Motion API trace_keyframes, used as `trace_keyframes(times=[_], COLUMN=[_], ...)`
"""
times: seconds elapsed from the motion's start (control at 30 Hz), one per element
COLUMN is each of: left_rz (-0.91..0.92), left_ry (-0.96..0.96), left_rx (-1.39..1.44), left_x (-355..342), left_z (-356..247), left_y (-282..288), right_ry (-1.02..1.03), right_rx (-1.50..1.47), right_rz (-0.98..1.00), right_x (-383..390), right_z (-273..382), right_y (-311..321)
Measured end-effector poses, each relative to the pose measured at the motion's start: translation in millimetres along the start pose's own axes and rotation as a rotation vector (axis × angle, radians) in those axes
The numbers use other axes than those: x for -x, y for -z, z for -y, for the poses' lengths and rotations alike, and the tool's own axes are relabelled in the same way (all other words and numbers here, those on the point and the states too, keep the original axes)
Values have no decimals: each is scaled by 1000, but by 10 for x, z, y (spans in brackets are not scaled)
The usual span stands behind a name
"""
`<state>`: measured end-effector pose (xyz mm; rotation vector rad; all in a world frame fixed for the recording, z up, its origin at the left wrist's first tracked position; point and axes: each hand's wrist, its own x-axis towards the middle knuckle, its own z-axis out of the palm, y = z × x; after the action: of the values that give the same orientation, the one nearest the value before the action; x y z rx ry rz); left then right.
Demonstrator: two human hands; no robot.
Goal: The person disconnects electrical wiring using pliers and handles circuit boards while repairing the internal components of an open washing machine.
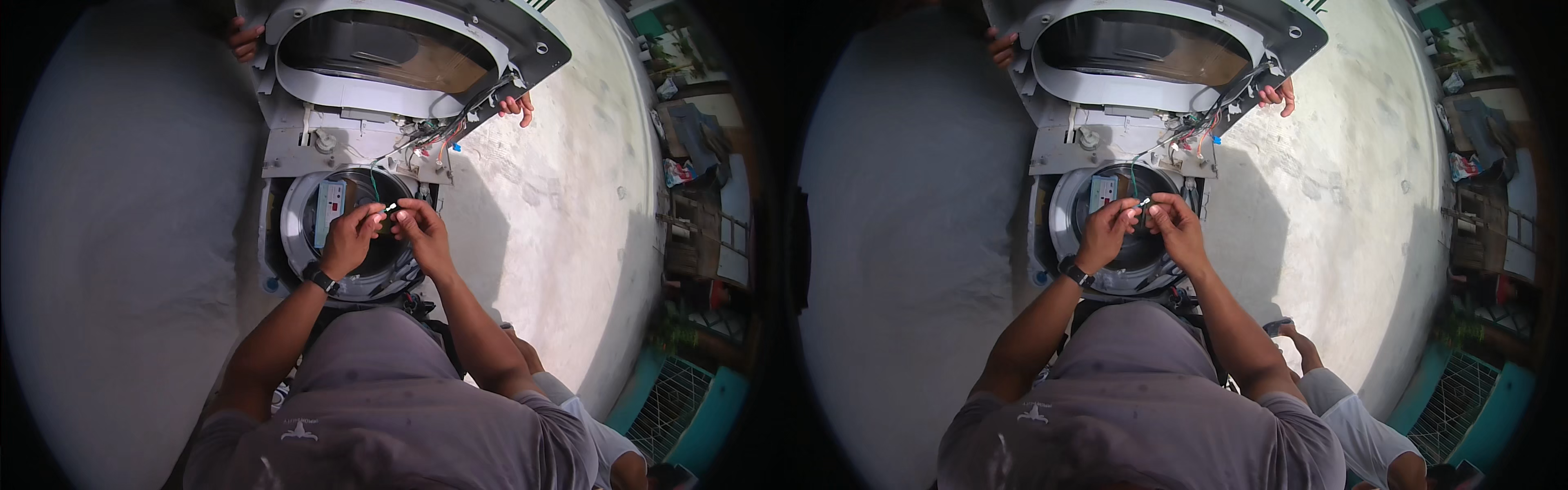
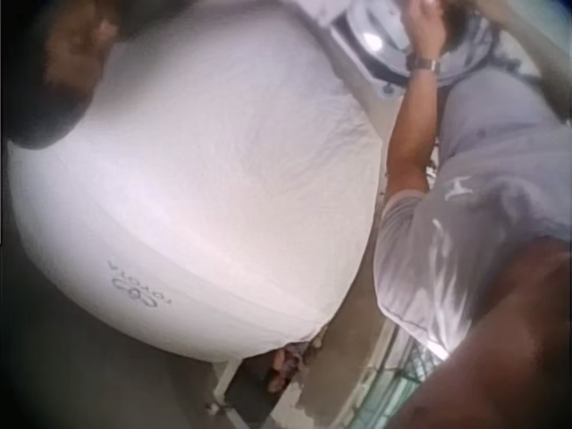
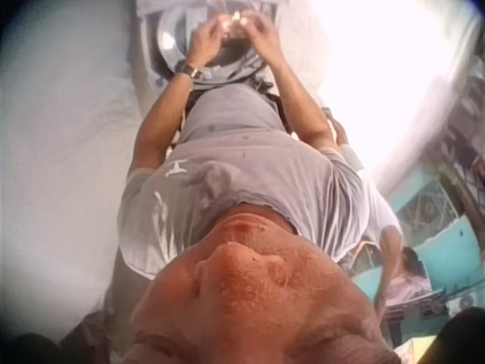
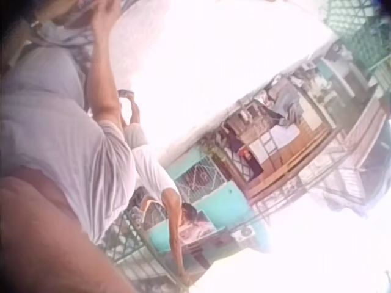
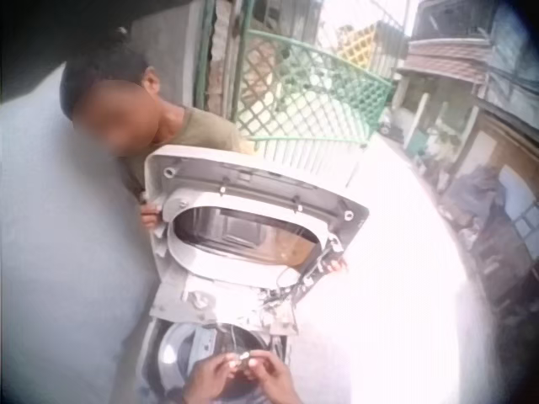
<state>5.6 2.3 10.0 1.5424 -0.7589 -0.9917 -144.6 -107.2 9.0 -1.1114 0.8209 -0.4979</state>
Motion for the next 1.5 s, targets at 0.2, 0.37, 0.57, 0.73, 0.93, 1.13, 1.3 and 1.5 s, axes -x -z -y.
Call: trace_keyframes(times=[0.2, 0.37, 0.57, 0.73, 0.93, 1.13, 1.3, 1.5], left_rz=[19, -35, -110, -84, -97, -93, -141, -155], left_ry=[-153, -312, -235, -271, -347, -322, -224, -220], left_rx=[-108, -246, -234, -278, -323, -215, -162, -269], left_x=[-29, -25, 52, 80, 122, 98, 84, 80], left_z=[-106, -93, -160, -73, -7, 120, 218, 24], left_y=[-51, -68, -124, -89, -87, -163, -214, -212], right_ry=[-39, -94, -151, -54, -232, -178, -75, -50], right_rx=[103, 32, -1, -38, -121, -172, -91, -110], right_rz=[20, 7, -25, 6, -89, -109, -137, -176], right_x=[-73, -55, -18, 39, 78, 63, 55, 33], right_z=[94, 130, 111, 13, -5, -41, -114, -97], right_y=[45, 26, -9, -24, -75, -41, -136, -186])
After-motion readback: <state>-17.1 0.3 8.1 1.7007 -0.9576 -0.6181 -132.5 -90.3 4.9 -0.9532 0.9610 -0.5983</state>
